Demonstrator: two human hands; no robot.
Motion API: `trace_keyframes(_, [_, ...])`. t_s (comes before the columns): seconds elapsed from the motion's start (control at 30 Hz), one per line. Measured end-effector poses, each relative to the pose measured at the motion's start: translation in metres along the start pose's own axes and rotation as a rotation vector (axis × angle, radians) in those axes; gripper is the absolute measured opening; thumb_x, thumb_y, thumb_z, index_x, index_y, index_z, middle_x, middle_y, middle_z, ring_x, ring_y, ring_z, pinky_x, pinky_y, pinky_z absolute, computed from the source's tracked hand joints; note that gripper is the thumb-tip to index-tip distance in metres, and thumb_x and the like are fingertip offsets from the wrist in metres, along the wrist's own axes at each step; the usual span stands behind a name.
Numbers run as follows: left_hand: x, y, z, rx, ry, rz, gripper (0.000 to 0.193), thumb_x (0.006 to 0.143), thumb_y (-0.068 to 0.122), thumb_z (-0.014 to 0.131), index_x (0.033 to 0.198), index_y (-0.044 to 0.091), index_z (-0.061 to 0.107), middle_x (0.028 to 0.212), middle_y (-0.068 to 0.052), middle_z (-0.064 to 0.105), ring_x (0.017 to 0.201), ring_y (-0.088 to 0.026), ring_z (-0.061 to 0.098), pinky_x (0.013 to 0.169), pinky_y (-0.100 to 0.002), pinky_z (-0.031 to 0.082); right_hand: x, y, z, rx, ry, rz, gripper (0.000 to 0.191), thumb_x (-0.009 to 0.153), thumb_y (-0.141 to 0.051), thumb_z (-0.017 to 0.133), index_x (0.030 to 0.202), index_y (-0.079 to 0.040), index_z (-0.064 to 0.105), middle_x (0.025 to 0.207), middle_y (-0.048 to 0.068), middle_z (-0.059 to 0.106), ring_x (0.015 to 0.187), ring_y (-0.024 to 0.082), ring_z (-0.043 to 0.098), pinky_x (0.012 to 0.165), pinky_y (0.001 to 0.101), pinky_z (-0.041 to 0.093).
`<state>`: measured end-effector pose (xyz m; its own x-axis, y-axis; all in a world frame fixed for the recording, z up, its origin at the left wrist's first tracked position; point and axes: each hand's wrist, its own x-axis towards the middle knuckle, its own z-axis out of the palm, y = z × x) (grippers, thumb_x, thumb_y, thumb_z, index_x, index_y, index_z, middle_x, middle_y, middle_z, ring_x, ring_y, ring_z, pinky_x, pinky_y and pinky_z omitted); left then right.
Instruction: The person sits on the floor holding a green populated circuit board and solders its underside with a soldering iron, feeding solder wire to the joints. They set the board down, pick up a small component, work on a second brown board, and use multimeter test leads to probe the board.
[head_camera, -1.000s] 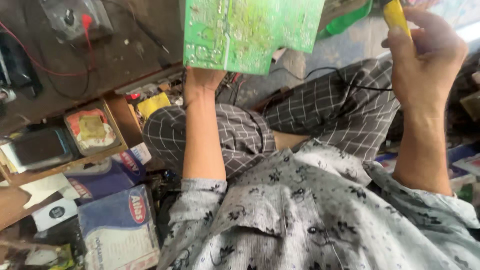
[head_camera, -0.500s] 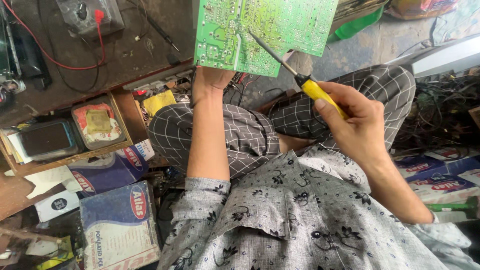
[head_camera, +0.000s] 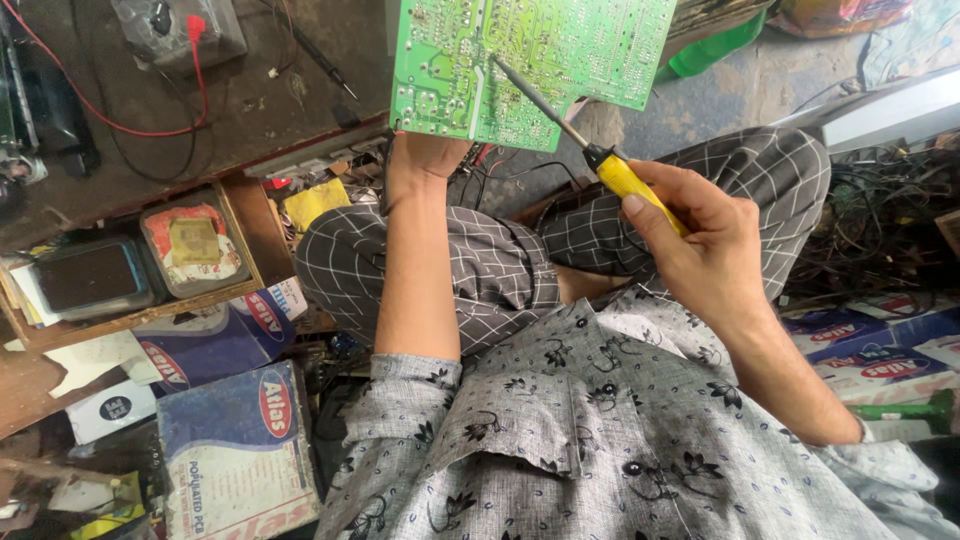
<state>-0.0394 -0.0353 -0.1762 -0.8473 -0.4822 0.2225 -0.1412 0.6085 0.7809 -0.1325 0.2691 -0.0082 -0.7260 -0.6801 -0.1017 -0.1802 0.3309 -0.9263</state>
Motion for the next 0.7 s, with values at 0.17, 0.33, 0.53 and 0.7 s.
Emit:
trace_keyframes(0.17, [-0.001, -0.003, 0.003, -0.131, 0.011, 0.004, 0.021, 0.104, 0.018, 0.061, 0.111, 0.002, 0.072, 0.106, -0.011, 0.076, 0.092, -0.022, 0.07, 0.078, -0.036, 0.057, 0.001, 0.0, -0.001, 0.063, -0.027, 0.033, 0.031, 0.102, -0.008, 0.07, 0.132, -0.001, 0.068, 0.106, 0.007, 0.078, 0.092, 0.008, 0.071, 0.083, 0.0209, 0.056])
trace_keyframes(0.33, [-0.004, -0.011, 0.009, 0.096, 0.044, 0.095, 0.021, 0.104, 0.017, 0.063, 0.116, 0.003, 0.072, 0.111, -0.011, 0.075, 0.098, -0.02, 0.069, 0.082, -0.033, 0.056, 0.001, 0.001, -0.001, 0.117, -0.044, 0.069, 0.031, 0.103, -0.008, 0.07, 0.132, 0.0, 0.068, 0.108, 0.008, 0.077, 0.093, 0.007, 0.07, 0.083, 0.0209, 0.055])
trace_keyframes(0.53, [0.001, -0.014, 0.018, -0.923, 0.033, -0.252, 0.025, 0.103, 0.016, 0.06, 0.123, 0.002, 0.063, 0.116, -0.008, 0.071, 0.101, -0.015, 0.068, 0.085, -0.029, 0.06, 0.002, 0.0, 0.001, 0.066, -0.032, 0.07, 0.031, 0.102, -0.009, 0.071, 0.132, -0.001, 0.068, 0.108, 0.008, 0.078, 0.093, 0.008, 0.072, 0.082, 0.0214, 0.056])
trace_keyframes(0.7, [-0.001, -0.01, 0.011, -0.361, 0.021, -0.167, 0.025, 0.104, 0.018, 0.062, 0.12, 0.0, 0.068, 0.112, -0.01, 0.075, 0.096, -0.014, 0.069, 0.082, -0.029, 0.059, 0.003, -0.002, 0.0, 0.047, -0.036, 0.06, 0.032, 0.102, -0.01, 0.071, 0.132, -0.002, 0.068, 0.109, 0.009, 0.078, 0.094, 0.009, 0.073, 0.083, 0.0223, 0.058])
